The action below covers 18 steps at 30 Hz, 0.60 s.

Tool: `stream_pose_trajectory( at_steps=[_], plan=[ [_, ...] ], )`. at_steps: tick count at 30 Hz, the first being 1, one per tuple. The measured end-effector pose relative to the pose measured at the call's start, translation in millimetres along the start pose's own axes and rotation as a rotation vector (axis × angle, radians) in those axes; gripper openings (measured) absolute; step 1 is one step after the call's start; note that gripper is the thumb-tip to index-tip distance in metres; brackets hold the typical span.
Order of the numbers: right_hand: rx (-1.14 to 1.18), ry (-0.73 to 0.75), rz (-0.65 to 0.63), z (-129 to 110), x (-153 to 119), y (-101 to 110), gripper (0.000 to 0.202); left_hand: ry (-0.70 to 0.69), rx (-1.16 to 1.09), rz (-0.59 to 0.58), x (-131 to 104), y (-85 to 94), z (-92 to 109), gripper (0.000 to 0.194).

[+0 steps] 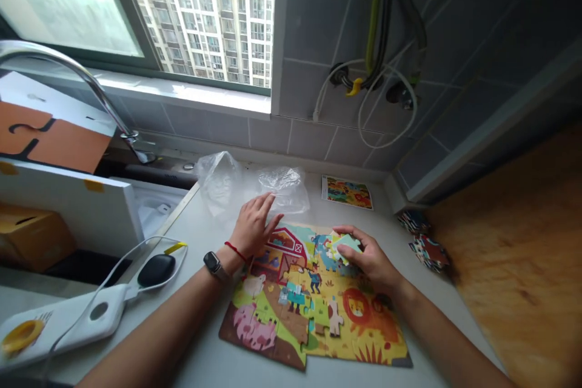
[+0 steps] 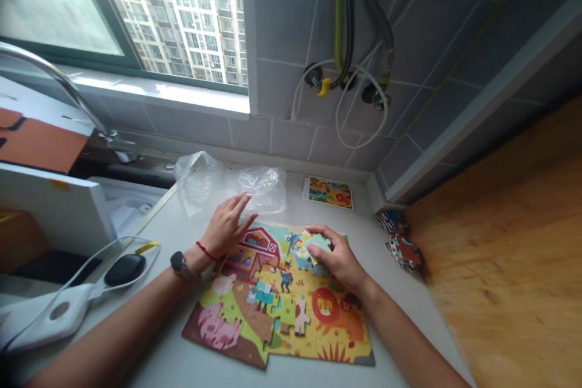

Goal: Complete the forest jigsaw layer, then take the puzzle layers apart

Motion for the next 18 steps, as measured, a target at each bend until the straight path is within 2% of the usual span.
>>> stream_pose_trajectory(
  at_steps=[1, 3, 5, 6, 8, 11, 18],
  plan=[
    [0.041, -0.057, -0.060, -8, 1, -12, 0.058, -0.013, -0.026, 0.031, 1, 5.2, 5, 0.048],
    [0.112, -0.066, -0.143, -30, 5, -40, 0.060, -0.045, -0.072, 0.071, 2, 14.6, 15, 0.046],
    [0.190, -0.063, -0.237, -50, 13, -71, 0.064, -0.093, -0.131, 0.095, 1, 21.1, 21, 0.052],
    [0.219, -0.064, -0.236, -59, 20, -84, 0.066, -0.116, -0.167, 0.110, 0, 22.9, 21, 0.057],
    [0.346, -0.130, -0.181, -69, 38, -103, 0.072, -0.140, -0.226, 0.148, -1, 23.8, 17, 0.067],
    [0.564, -0.207, 0.037, -75, 69, -114, 0.077, -0.142, -0.251, 0.196, -2, 19.7, 6, 0.075],
    [0.580, -0.105, 0.165, -88, 133, -130, 0.055, -0.125, -0.236, 0.264, -1, 12.8, -2, 0.075]
  ],
)
Point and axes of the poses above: each hand's wrist, its own x-axis towards the middle knuckle, its own y-axis out of the back of the hand, z = x × y, the point moved 4 cm from there along x, towards the middle knuckle, and after that the axes turned 7 degrees about -y, right-handed, at the moved point
